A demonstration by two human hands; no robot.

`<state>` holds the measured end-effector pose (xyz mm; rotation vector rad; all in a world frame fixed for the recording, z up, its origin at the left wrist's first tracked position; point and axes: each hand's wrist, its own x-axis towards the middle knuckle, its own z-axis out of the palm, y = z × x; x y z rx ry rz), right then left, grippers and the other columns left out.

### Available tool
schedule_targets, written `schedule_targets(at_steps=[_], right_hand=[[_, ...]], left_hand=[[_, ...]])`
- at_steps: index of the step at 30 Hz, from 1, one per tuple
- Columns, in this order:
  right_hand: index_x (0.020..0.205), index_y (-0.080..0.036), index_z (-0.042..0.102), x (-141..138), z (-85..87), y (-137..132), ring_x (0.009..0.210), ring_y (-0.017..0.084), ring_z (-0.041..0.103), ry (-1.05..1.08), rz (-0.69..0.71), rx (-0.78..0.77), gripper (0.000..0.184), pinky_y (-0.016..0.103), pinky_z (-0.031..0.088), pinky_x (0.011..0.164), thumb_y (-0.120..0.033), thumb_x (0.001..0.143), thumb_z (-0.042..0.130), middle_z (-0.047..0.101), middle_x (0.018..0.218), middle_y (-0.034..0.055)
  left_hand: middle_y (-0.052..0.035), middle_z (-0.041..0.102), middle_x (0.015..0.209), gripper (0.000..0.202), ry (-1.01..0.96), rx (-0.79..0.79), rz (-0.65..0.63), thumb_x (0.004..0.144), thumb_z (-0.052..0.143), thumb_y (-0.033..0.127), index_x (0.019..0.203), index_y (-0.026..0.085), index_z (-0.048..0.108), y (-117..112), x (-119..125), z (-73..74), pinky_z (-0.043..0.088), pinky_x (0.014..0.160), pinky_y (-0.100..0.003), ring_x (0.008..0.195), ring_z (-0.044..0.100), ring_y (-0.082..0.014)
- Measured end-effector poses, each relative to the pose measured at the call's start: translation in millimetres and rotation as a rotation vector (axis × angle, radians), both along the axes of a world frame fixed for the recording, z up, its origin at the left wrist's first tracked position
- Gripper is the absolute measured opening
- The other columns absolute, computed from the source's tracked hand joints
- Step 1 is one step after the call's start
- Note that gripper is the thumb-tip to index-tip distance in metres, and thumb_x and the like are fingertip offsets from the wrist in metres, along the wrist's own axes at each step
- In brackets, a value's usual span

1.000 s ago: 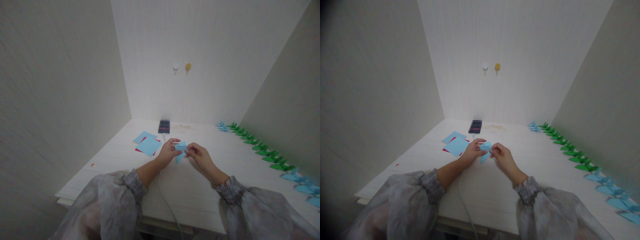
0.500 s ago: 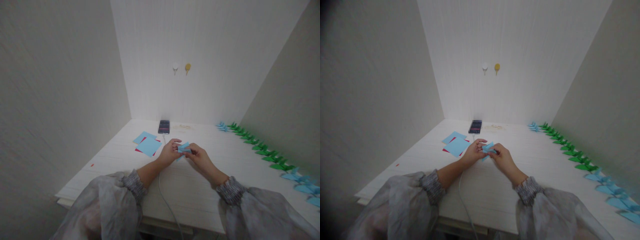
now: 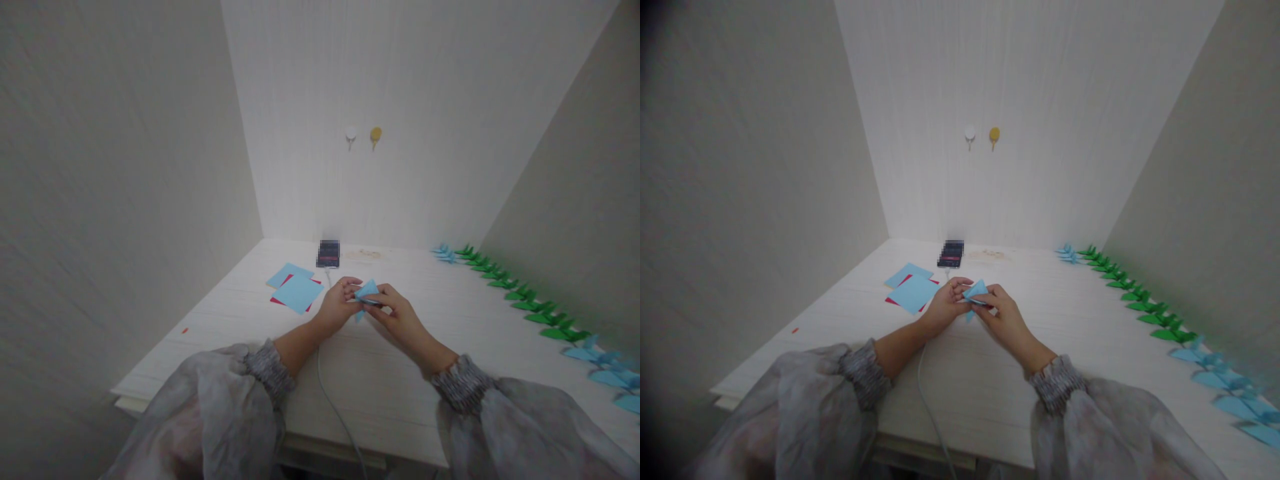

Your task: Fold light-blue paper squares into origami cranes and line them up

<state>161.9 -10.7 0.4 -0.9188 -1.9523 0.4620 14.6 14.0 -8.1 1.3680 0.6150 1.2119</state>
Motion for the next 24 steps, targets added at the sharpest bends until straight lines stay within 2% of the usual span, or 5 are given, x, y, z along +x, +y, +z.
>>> schedule_targets(at_steps=[6,9,15,18,24], right_hand=[[0.086,-0.028,0.062,1.2,-0.8,1.8,0.085,0.017,0.05,-0.012,0.024,-0.001,0.019,0.031,0.042,0.074,-0.019,0.073,0.052,0.051,0.088,0.0031],[0.084,-0.029,0.063,1.8,-3.0,4.6,0.084,0.016,0.05,0.005,0.02,-0.005,0.019,0.031,0.041,0.075,-0.018,0.072,0.053,0.051,0.087,0.0024],[0.082,-0.028,0.063,3.2,-2.8,5.8,0.079,0.016,0.05,0.031,-0.019,-0.004,0.018,0.03,0.041,0.072,-0.017,0.072,0.053,0.051,0.081,0.0019],[0.08,-0.027,0.064,3.7,-3.3,6.8,0.078,0.016,0.05,0.06,-0.031,-0.022,0.016,0.03,0.041,0.071,-0.018,0.071,0.054,0.052,0.08,0.0018],[0.076,-0.026,0.064,3.7,-1.8,7.0,0.079,0.015,0.05,0.143,0.005,-0.106,0.012,0.028,0.041,0.072,-0.022,0.069,0.056,0.053,0.081,0.0013]], left_hand=[[-0.003,0.054,0.079,0.044,-0.027,-0.057,0.041,0.05,0.068,0.012,0.088,0.014,0.045,-0.6,-0.1,0.5,0.04,0.07,-0.025,0.073,0.053,-0.011],[-0.0025,0.055,0.078,0.04,-0.051,-0.065,0.018,0.05,0.068,0.014,0.084,0.014,0.046,-1.1,0.4,-0.9,0.04,0.069,-0.024,0.072,0.053,-0.0103],[0.0016,0.055,0.06,0.028,0.069,-0.21,-0.03,0.054,0.065,0.025,0.072,0.013,0.049,-3.0,0.3,-4.3,0.041,0.059,-0.024,0.054,0.051,-0.0078],[0.0004,0.056,0.065,0.025,0.044,-0.282,-0.087,0.054,0.065,0.022,0.072,0.012,0.052,-3.8,-1.0,-3.5,0.042,0.063,-0.025,0.059,0.054,-0.0084],[-0.0068,0.06,0.078,0.029,-0.124,-0.356,-0.283,0.059,0.061,0.018,0.087,0.01,0.055,-5.1,-5.9,3.4,0.043,0.071,-0.031,0.071,0.057,-0.014]])
